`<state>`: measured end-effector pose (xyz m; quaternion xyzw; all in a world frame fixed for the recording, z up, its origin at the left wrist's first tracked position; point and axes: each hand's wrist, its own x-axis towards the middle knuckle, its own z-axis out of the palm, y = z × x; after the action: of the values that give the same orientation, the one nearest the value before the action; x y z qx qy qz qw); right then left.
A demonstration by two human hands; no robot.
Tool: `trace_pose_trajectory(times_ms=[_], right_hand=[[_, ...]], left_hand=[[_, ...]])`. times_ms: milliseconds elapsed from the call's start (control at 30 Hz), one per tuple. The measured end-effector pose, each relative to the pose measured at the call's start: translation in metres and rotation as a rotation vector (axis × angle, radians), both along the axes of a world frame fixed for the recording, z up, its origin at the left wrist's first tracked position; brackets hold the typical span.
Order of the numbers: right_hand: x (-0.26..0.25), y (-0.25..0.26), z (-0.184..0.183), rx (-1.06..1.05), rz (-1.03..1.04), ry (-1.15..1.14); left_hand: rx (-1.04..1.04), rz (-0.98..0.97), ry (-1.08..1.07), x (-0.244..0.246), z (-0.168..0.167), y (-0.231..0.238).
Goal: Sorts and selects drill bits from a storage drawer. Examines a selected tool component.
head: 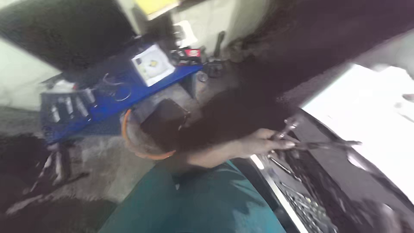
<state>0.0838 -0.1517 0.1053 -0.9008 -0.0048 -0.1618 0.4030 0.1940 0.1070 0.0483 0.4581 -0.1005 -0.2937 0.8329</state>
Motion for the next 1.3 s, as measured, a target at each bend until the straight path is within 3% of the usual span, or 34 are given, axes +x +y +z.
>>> trace_pose_trajectory(times_ms=[67,233,467,600,767,1033,1300], right_hand=[[-0.008,0.010,0.004,-0.090,-0.044,0.028],[-0.039,0.007,-0.009,-0.086,-0.160,0.017],[-0.110,0.022,-0.021,0.053,-0.683,-0.009],[-0.137,0.044,-0.026,0.167,-0.850,0.015],[-0.146,0.073,-0.038,0.255,-0.901,0.120],[-0.135,0.090,-0.045,0.289,-0.866,0.244],[-0.101,0.096,-0.039,0.635,-0.807,0.056]], left_hand=[[-0.022,-0.061,0.001,0.001,0.001,-0.015],[-0.034,-0.262,0.052,0.010,-0.007,-0.053],[0.027,-0.608,0.073,0.016,-0.004,-0.107],[0.038,-0.806,0.021,0.014,-0.002,-0.131],[0.049,-0.958,0.072,0.002,-0.003,-0.146],[0.093,-1.052,0.180,-0.004,-0.018,-0.131],[0.074,-1.091,-0.192,-0.006,-0.037,-0.109]])
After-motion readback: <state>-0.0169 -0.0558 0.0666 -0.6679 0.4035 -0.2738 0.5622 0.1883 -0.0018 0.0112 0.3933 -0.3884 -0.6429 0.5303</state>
